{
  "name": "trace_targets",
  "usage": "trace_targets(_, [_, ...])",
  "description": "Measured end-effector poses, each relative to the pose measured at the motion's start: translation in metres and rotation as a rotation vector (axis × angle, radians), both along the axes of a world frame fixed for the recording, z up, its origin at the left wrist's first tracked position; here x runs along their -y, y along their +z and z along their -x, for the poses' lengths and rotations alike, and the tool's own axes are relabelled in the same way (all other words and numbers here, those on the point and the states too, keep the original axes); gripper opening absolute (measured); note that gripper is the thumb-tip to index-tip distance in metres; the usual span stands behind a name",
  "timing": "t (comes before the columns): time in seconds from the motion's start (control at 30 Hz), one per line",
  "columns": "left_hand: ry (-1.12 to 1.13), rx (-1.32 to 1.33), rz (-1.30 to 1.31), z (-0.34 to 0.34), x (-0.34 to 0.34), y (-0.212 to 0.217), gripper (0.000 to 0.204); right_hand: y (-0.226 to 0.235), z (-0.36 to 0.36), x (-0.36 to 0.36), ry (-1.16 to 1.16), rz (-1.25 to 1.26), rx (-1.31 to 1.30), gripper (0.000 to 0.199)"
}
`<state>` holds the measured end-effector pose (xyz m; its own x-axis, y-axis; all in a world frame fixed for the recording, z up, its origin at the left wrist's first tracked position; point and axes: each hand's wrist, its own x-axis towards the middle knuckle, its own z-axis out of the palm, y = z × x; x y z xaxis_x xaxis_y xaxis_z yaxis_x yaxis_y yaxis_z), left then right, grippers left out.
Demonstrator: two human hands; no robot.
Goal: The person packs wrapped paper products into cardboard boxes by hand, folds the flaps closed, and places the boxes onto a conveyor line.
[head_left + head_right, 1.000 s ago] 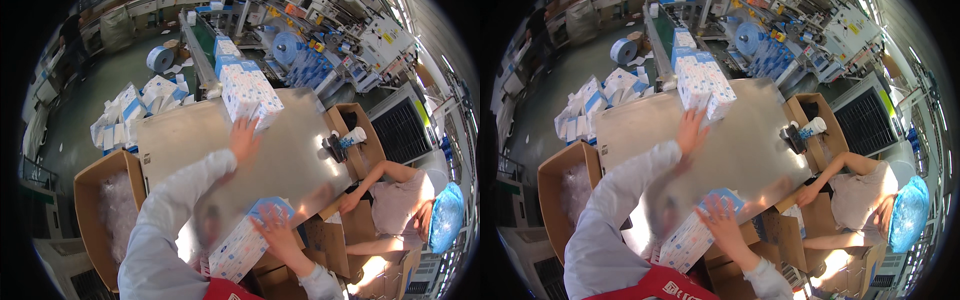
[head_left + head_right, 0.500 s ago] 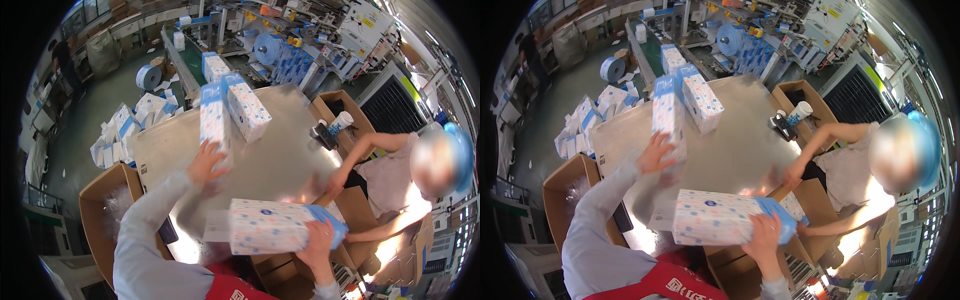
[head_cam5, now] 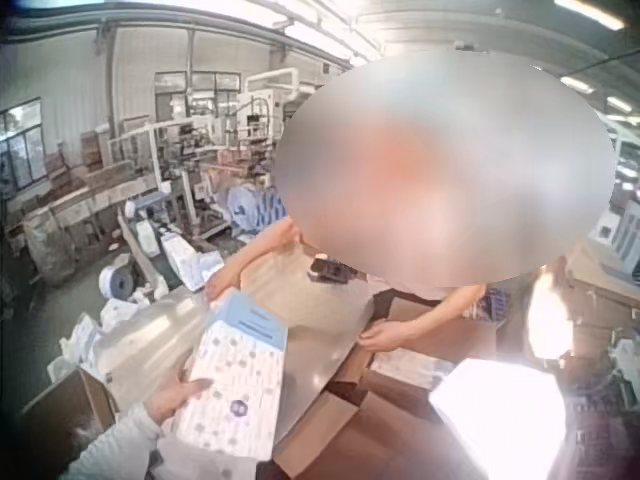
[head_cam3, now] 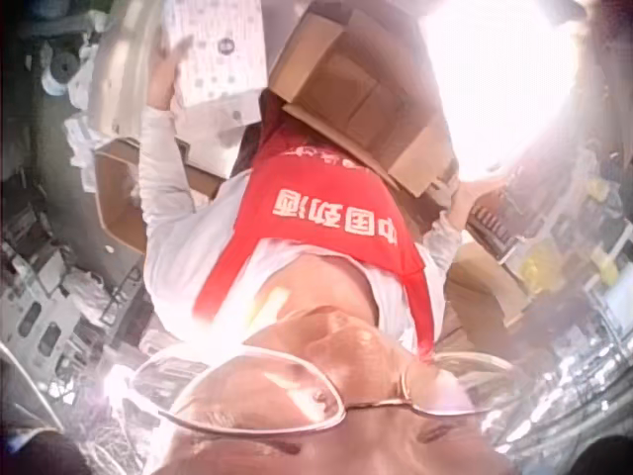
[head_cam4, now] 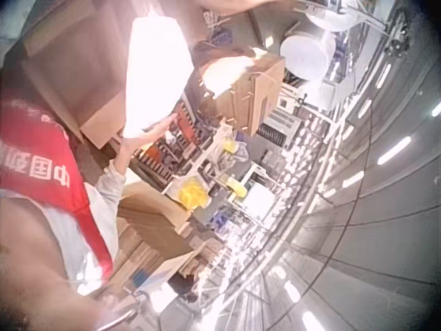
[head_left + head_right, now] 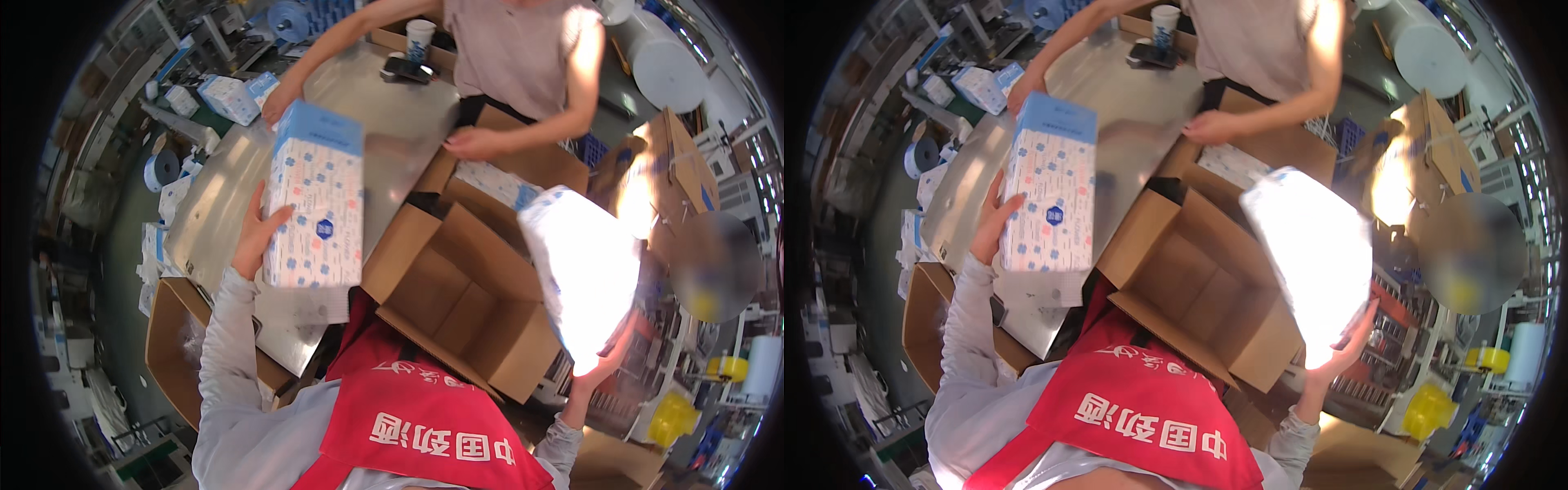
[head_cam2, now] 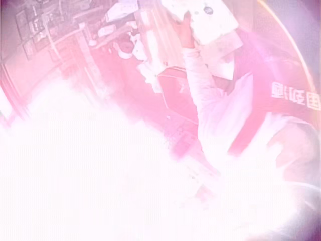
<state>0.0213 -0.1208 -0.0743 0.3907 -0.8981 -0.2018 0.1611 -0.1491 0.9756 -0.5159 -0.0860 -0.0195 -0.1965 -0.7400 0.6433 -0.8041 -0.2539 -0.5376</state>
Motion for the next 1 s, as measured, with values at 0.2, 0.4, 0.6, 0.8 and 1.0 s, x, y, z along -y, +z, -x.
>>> trace_targets(0.2, [-1.020, 0.681, 0.350, 0.177, 0.012, 0.031, 0.100, 0.036, 0.066, -0.021, -0.302, 0.081, 0.335, 0.083])
trace_targets(0.4, [-1.694, 1.054, 0.224, 0.244, -0.015, -0.172, 0.088, -0.104, 0.054, -0.054, 0.133, -0.004, -0.246, 0.063])
trace_targets(0.6, [-1.730, 1.131, 0.032, 0.273, -0.037, -0.260, 0.082, -0.224, -0.027, -0.006, 0.322, -0.572, -0.376, 0.082])
trace_targets(0.8, [-1.662, 1.259, -0.213, 0.271, -0.045, -0.209, 0.073, -0.366, -0.066, -0.015, 0.522, -1.227, -0.533, 0.075])
trace_targets(1.0, [-1.401, 0.715, 0.013, 0.231, -0.006, -0.093, 0.040, -0.386, -0.059, -0.032, 0.566, -0.937, -0.415, 0.064])
